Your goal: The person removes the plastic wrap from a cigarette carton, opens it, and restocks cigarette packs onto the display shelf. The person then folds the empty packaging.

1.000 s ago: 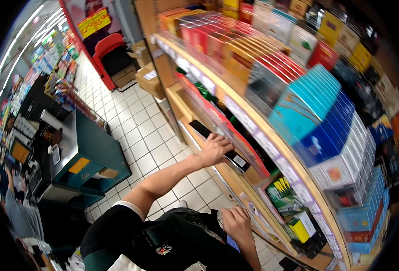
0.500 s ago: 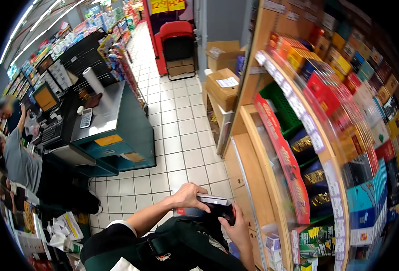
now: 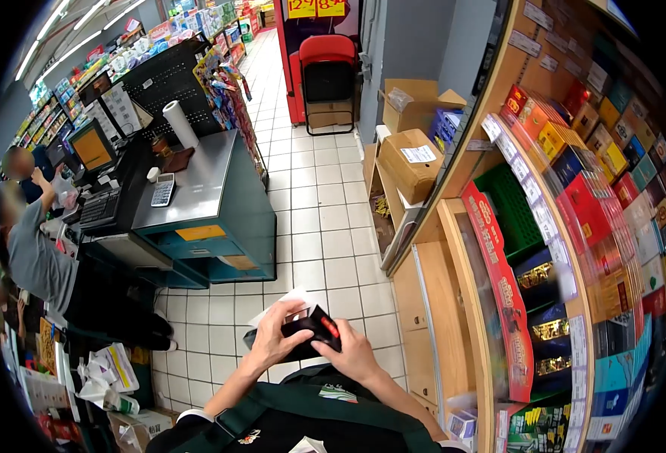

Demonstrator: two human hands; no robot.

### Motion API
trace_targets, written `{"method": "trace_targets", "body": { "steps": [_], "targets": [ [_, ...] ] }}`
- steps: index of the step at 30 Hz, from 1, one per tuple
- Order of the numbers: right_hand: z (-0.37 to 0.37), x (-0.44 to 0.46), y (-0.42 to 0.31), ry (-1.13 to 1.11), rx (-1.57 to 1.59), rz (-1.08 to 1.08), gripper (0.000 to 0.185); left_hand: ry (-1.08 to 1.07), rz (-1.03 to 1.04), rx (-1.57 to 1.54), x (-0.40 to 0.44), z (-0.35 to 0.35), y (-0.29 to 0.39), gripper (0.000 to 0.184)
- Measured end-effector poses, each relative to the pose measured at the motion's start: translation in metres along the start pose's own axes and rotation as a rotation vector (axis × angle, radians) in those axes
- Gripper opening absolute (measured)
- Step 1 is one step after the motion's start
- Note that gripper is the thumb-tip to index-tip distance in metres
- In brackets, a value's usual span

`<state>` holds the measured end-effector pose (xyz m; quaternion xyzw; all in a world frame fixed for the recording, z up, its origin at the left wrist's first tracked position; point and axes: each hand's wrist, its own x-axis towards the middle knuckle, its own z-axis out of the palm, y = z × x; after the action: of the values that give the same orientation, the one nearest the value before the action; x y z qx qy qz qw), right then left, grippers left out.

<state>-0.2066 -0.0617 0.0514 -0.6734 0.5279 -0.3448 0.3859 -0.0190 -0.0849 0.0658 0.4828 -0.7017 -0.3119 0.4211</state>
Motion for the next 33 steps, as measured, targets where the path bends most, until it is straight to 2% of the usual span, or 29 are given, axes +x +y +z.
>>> {"method": "trace_targets", "body": {
  "steps": [2,3,6,8,10,12,13,14,17,18,20,21,22,24,26,28,29,30,32,33],
  "targets": [
    [0.006,0.005,0.003,-0.083,-0.027,-0.075,0.053,-0.184,-0.126,-0.011,0.001,-0.011,0.002,0.038],
    [0.010,0.009,0.004,-0.104,0.029,-0.109,0.055,-0.191,-0.124,-0.114,0.001,-0.011,0.007,0.031],
    [0.002,0.023,0.000,-0.252,0.098,-0.088,0.060,-0.194,-0.204,-0.071,-0.003,-0.010,0.006,0.027],
    [-0.012,0.040,-0.009,-0.182,-0.027,-0.423,0.064,-0.174,-0.183,-0.183,-0.002,-0.007,0.005,0.026],
    [-0.029,0.056,-0.022,-0.162,-0.008,-0.456,0.060,-0.208,-0.243,-0.156,0.003,-0.005,0.010,0.026],
    [-0.043,0.072,-0.032,-0.299,0.169,-0.595,0.053,-0.379,-0.296,-0.082,0.011,0.003,0.014,0.027],
    [-0.048,0.076,-0.041,-0.402,0.309,-0.516,0.043,-0.373,-0.216,-0.092,0.017,0.010,0.025,0.029],
    [-0.046,0.082,-0.035,-0.399,0.313,-0.514,0.043,-0.406,-0.082,-0.068,0.023,0.015,0.030,0.033],
    [-0.045,0.099,-0.011,-0.565,0.193,-0.456,0.025,-0.425,-0.186,-0.143,0.034,0.024,0.038,0.036],
    [-0.049,0.101,-0.004,-0.571,0.195,-0.459,0.025,-0.460,-0.260,-0.114,0.036,0.024,0.039,0.037],
    [-0.058,0.104,0.013,-0.753,0.269,-0.239,0.023,-0.493,-0.344,-0.086,0.036,0.024,0.037,0.037],
    [-0.064,0.105,0.017,-0.820,0.284,-0.156,0.022,-0.438,-0.407,-0.108,0.033,0.023,0.035,0.034],
    [-0.065,0.106,0.025,-0.825,0.293,-0.150,0.022,-0.384,-0.471,-0.130,0.030,0.021,0.034,0.032],
    [-0.063,0.113,0.043,-1.080,0.200,-0.471,0.023,-0.277,-0.478,-0.177,0.022,0.026,0.031,0.028],
    [-0.061,0.118,0.051,-1.150,0.193,-0.469,0.022,-0.284,-0.522,-0.107,0.017,0.024,0.029,0.029],
    [-0.057,0.128,0.055,-1.285,0.240,-0.497,0.020,-0.229,-0.529,-0.177,0.018,0.024,0.035,0.029],
    [-0.062,0.130,0.045,-1.208,0.203,-0.595,0.018,-0.249,-0.556,-0.156,0.015,0.024,0.031,0.028],
    [-0.062,0.133,0.037,-1.206,0.208,-0.591,0.018,-0.270,-0.585,-0.136,0.012,0.023,0.028,0.028],
    [-0.059,0.137,0.023,-1.309,-0.087,-0.538,0.015,-0.283,-0.610,-0.101,0.012,0.023,0.029,0.028],
    [-0.061,0.135,0.015,-1.232,-0.093,-0.597,0.015,-0.290,-0.630,-0.065,0.012,0.022,0.031,0.029]
  ]
}}
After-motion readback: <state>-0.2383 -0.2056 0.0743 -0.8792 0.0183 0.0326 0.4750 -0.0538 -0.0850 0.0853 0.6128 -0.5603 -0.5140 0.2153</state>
